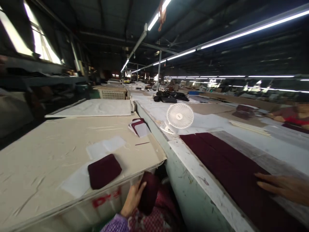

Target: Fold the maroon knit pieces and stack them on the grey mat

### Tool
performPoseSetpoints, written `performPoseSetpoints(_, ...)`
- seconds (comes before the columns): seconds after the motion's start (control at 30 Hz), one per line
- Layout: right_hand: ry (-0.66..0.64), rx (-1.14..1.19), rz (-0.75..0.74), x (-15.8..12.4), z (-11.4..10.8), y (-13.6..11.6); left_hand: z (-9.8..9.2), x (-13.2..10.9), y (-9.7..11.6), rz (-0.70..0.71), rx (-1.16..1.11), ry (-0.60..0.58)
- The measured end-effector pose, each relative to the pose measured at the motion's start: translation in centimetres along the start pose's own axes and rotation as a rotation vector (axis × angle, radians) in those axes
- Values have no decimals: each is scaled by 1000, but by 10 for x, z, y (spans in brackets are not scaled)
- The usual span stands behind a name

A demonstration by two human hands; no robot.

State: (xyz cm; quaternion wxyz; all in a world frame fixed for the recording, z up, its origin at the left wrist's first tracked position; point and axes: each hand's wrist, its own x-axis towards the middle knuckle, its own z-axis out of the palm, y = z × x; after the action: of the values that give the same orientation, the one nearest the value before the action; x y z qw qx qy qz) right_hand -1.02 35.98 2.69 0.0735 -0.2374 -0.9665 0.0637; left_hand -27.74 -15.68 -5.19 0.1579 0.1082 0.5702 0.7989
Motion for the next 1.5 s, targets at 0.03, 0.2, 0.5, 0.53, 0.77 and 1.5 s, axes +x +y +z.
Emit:
performPoseSetpoints(0.03,-36,-27,-81,15,-8,-6,-1,-2,12,12,-26,-19)
performPoseSetpoints(0.2,93,84,-346,52,-78,-173,8,-16,75,65,-186,-78)
performPoseSetpoints(0.5,-390,691,-828,14,-116,-411,40,-36,132,289,-445,-67)
performPoseSetpoints(0.53,-340,721,-868,8,-105,-416,41,-37,133,294,-446,-46)
performPoseSetpoints(0.77,81,1027,-585,-21,-16,-441,37,-50,123,202,-464,-4)
performPoseSetpoints(1.5,372,1269,-422,-63,32,-448,20,-94,106,271,-164,-115)
